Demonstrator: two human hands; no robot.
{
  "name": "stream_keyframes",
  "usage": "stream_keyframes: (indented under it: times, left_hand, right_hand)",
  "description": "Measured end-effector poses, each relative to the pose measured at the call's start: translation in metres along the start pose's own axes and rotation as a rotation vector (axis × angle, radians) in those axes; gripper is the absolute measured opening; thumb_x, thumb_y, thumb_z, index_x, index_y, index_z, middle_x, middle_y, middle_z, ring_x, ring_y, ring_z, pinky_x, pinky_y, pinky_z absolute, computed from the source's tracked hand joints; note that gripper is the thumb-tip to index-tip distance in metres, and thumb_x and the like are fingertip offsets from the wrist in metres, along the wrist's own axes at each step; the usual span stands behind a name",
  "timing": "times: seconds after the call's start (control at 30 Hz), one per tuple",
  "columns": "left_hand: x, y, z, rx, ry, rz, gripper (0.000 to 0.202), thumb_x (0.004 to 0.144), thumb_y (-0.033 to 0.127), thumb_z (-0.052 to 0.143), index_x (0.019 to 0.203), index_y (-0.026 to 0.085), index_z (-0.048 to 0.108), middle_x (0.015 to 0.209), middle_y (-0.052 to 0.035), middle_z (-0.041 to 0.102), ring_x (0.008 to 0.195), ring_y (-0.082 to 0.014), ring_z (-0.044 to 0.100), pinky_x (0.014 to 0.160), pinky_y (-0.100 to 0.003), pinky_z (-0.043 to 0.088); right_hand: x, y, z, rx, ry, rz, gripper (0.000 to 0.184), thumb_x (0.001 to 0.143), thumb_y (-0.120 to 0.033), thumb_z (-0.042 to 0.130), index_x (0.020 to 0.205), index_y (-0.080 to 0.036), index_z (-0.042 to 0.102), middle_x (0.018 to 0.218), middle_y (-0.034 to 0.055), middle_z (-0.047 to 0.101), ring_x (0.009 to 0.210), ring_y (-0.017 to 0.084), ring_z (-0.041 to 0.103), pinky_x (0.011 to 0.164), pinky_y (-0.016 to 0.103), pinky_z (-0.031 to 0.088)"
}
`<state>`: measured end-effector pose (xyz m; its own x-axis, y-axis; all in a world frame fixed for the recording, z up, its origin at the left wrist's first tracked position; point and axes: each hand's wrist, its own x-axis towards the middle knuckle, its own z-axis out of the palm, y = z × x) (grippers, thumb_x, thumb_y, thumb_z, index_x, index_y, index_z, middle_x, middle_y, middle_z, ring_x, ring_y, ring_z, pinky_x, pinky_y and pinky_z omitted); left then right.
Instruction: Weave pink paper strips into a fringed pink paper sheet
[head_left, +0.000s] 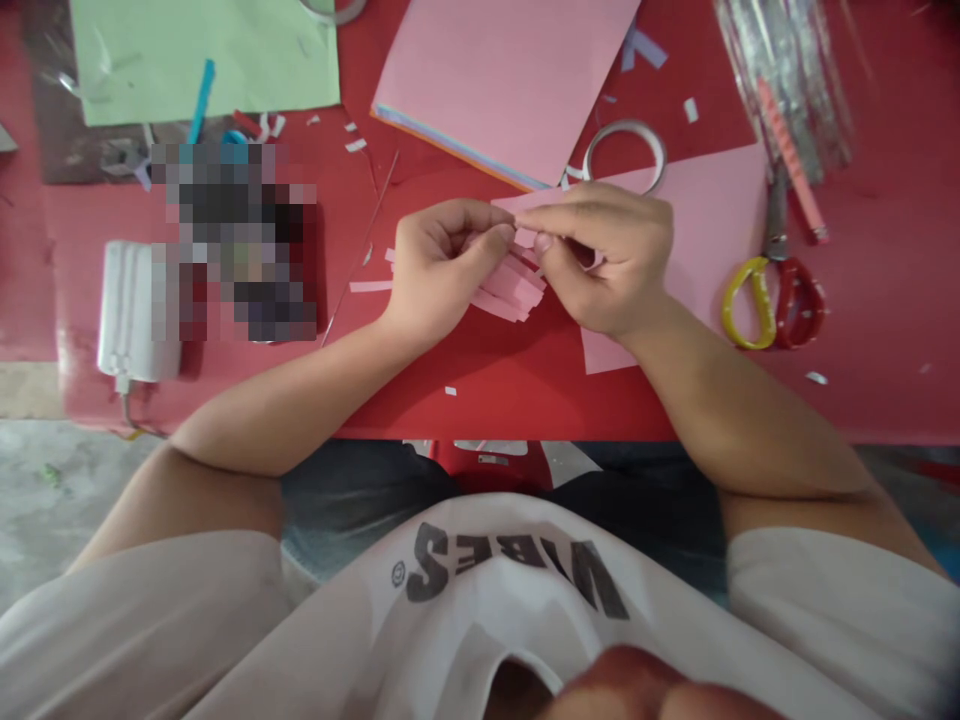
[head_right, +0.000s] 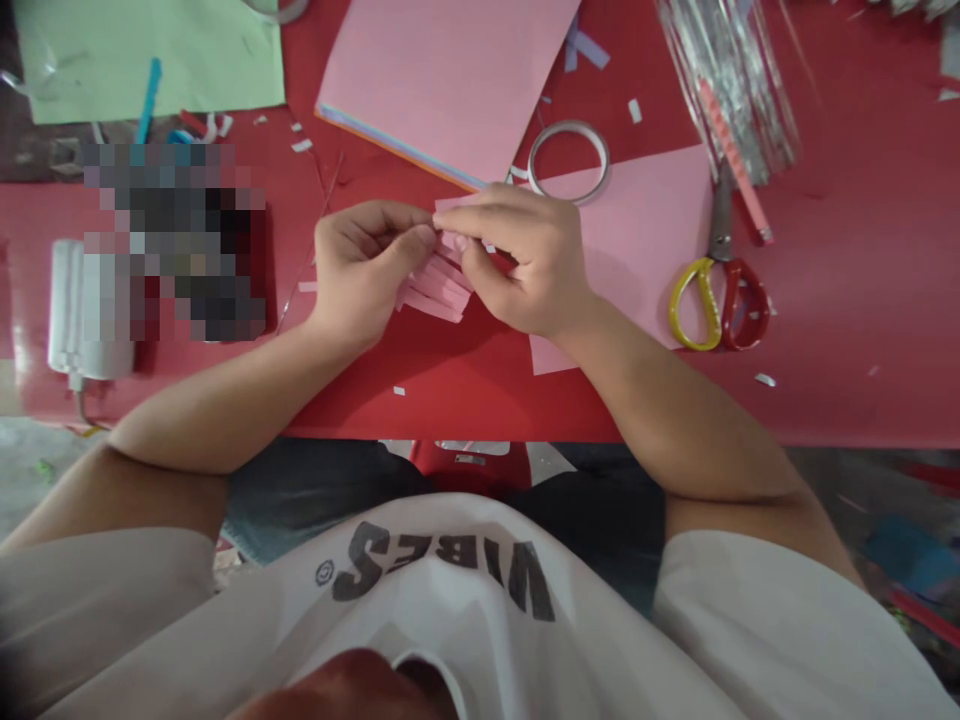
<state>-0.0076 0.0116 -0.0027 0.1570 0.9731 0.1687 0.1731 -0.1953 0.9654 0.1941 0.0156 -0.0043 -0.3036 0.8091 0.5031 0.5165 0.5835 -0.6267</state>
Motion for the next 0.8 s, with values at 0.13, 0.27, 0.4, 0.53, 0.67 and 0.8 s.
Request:
stream_keyframes:
  times: [0.13,0.27,0.4,0.53,0.67,0.8]
  left_hand:
    - [0.0006,-0.0037,-0.0006,0.033,-0.006,-0.007,0.021,0.1,0.041,0.065,0.089,0.023,0.069,0.087,0.0007,0.072,0.083,-0.0161,0.075,0.078,-0.033,0.064]
    - [-0.0006,-0.0033,-0.0011,0.075,0.002,-0.012,0.021,0.101,0.04,0.065,0.09,0.023,0.067,0.086,0.0004,0.069,0.083,-0.0155,0.074,0.076,-0.031,0.063]
    - [-0.0006,-0.0037,-0.0009,0.07,0.037,-0.001,0.015,0.099,0.032,0.067,0.088,0.022,0.067,0.083,0.0011,0.068,0.079,-0.0134,0.072,0.074,-0.029,0.062]
    - [0.0001,-0.0032,-0.0004,0.06,0.062,-0.003,0.014,0.098,0.029,0.066,0.085,0.022,0.068,0.082,0.0015,0.069,0.075,-0.0121,0.07,0.071,-0.028,0.061]
    - [-0.0002,-0.0002,-0.0004,0.096,0.081,-0.011,0.016,0.098,0.028,0.066,0.083,0.022,0.069,0.082,0.0017,0.07,0.077,-0.0126,0.071,0.072,-0.028,0.061]
    - [0.0017,-0.006,0.0012,0.011,0.09,0.04,0.016,0.097,0.027,0.069,0.083,0.022,0.072,0.077,0.0029,0.07,0.074,-0.0108,0.071,0.068,-0.025,0.059]
  right_hand:
    - [-0.0003,-0.0018,-0.0018,0.007,-0.02,-0.014,0.031,0.101,-0.035,0.053,0.12,-0.034,0.078,0.111,0.0032,0.08,0.091,0.02,0.075,0.083,0.035,0.064]
    - [-0.0018,-0.0009,-0.0014,0.013,-0.03,-0.038,0.031,0.1,-0.033,0.055,0.123,-0.032,0.076,0.115,0.0043,0.08,0.095,0.02,0.075,0.085,0.035,0.065]
    - [-0.0038,0.0022,0.0005,-0.02,-0.049,-0.076,0.035,0.103,-0.032,0.052,0.13,-0.031,0.074,0.117,0.0047,0.079,0.102,0.021,0.075,0.091,0.035,0.064]
    - [-0.0048,0.0024,0.0014,-0.079,-0.09,-0.066,0.037,0.104,-0.034,0.049,0.134,-0.032,0.071,0.121,0.0052,0.078,0.107,0.023,0.074,0.094,0.038,0.063]
    - [-0.0041,0.0006,0.0018,-0.119,-0.113,-0.089,0.039,0.105,-0.035,0.048,0.138,-0.03,0.068,0.124,0.0061,0.077,0.11,0.024,0.073,0.097,0.038,0.061]
    - [-0.0017,0.0003,0.0,-0.176,-0.133,-0.119,0.041,0.107,-0.036,0.044,0.142,-0.03,0.065,0.128,0.0058,0.075,0.111,0.024,0.073,0.096,0.038,0.06]
